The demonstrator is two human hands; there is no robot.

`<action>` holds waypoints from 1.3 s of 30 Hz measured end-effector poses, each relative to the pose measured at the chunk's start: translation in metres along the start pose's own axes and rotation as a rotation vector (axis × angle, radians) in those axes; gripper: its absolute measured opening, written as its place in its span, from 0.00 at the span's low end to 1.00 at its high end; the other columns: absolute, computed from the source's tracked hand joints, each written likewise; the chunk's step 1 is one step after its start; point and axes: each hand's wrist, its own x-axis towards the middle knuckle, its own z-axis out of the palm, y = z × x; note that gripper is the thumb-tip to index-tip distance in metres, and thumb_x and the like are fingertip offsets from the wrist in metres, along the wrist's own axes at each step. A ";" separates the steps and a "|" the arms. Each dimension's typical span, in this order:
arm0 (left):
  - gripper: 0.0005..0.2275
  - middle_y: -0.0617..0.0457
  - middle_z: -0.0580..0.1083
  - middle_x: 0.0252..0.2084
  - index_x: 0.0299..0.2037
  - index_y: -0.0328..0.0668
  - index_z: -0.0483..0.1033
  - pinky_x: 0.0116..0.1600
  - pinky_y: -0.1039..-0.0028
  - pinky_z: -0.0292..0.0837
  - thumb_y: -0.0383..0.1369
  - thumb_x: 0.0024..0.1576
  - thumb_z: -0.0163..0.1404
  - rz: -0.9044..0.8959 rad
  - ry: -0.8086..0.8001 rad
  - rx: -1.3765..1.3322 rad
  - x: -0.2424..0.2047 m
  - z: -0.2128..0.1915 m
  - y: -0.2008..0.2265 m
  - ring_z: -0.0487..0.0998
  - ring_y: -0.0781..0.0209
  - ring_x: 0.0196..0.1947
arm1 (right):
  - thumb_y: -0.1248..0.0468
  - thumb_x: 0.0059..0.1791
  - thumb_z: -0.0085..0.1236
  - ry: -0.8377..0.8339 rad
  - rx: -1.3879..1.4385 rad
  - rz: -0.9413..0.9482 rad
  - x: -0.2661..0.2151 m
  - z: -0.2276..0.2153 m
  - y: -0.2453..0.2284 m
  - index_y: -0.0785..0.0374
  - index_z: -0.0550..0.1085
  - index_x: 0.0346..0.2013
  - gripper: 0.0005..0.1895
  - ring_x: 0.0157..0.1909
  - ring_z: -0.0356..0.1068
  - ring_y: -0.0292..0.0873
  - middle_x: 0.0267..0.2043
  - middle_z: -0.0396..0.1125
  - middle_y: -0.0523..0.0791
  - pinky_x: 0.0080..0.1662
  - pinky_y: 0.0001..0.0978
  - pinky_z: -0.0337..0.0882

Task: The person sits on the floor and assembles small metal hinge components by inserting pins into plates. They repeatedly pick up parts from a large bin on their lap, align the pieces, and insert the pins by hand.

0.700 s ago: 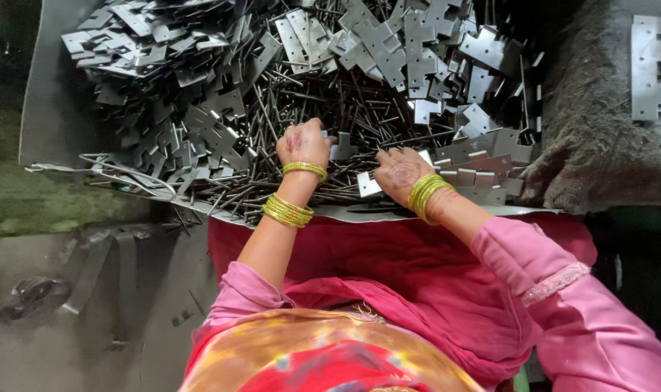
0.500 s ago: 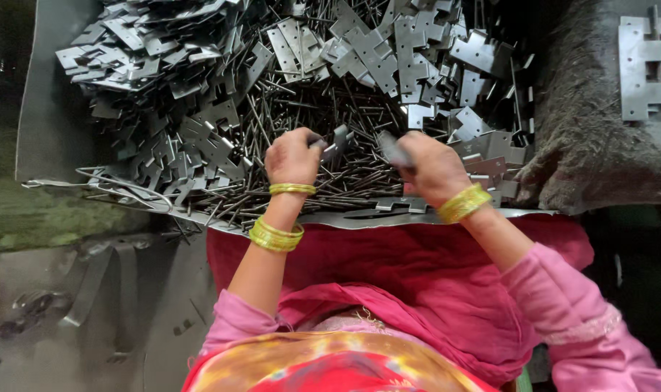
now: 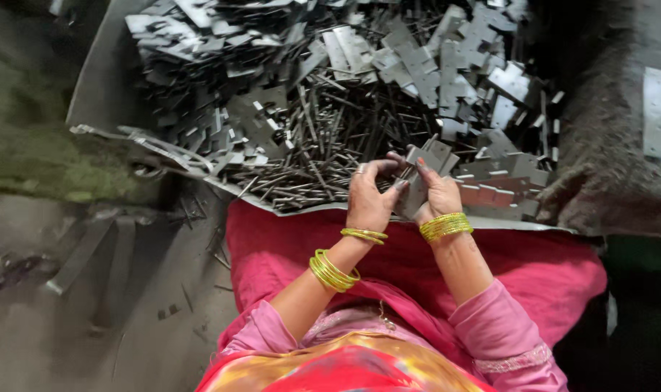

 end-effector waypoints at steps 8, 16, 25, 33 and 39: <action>0.10 0.45 0.79 0.36 0.44 0.35 0.82 0.41 0.64 0.73 0.34 0.58 0.57 -0.145 -0.324 -0.084 0.028 -0.098 0.015 0.77 0.59 0.33 | 0.63 0.50 0.64 -0.029 -0.527 -0.314 0.012 0.052 0.002 0.60 0.65 0.63 0.29 0.55 0.71 0.42 0.65 0.64 0.48 0.55 0.35 0.74; 0.10 0.44 0.79 0.42 0.45 0.42 0.81 0.52 0.59 0.76 0.31 0.57 0.49 0.469 -0.356 0.229 0.105 -0.120 -0.023 0.81 0.43 0.43 | 0.67 0.46 0.65 -0.281 -1.707 -0.049 -0.013 0.044 -0.041 0.66 0.78 0.39 0.09 0.33 0.70 0.37 0.33 0.76 0.47 0.37 0.33 0.71; 0.23 0.37 0.80 0.38 0.41 0.43 0.81 0.43 0.50 0.73 0.51 0.45 0.64 -0.239 -0.050 1.264 0.164 -0.173 -0.096 0.80 0.34 0.40 | 0.74 0.43 0.61 0.456 -1.163 -0.523 -0.061 -0.065 -0.143 0.70 0.77 0.36 0.08 0.34 0.70 0.33 0.33 0.73 0.44 0.37 0.27 0.72; 0.13 0.39 0.81 0.41 0.45 0.46 0.85 0.46 0.55 0.74 0.38 0.51 0.60 -0.135 0.179 1.200 0.145 -0.161 -0.033 0.81 0.38 0.39 | 0.73 0.49 0.78 0.937 -1.503 -1.098 -0.053 -0.207 -0.274 0.75 0.66 0.55 0.29 0.50 0.74 0.46 0.51 0.70 0.54 0.51 0.37 0.76; 0.16 0.51 0.79 0.38 0.55 0.41 0.84 0.40 0.76 0.72 0.25 0.58 0.52 -0.117 0.101 0.392 0.110 -0.142 -0.005 0.76 0.67 0.33 | 0.62 0.45 0.70 1.373 -1.021 -0.537 -0.013 -0.225 -0.358 0.62 0.65 0.53 0.28 0.51 0.78 0.43 0.54 0.68 0.49 0.52 0.36 0.78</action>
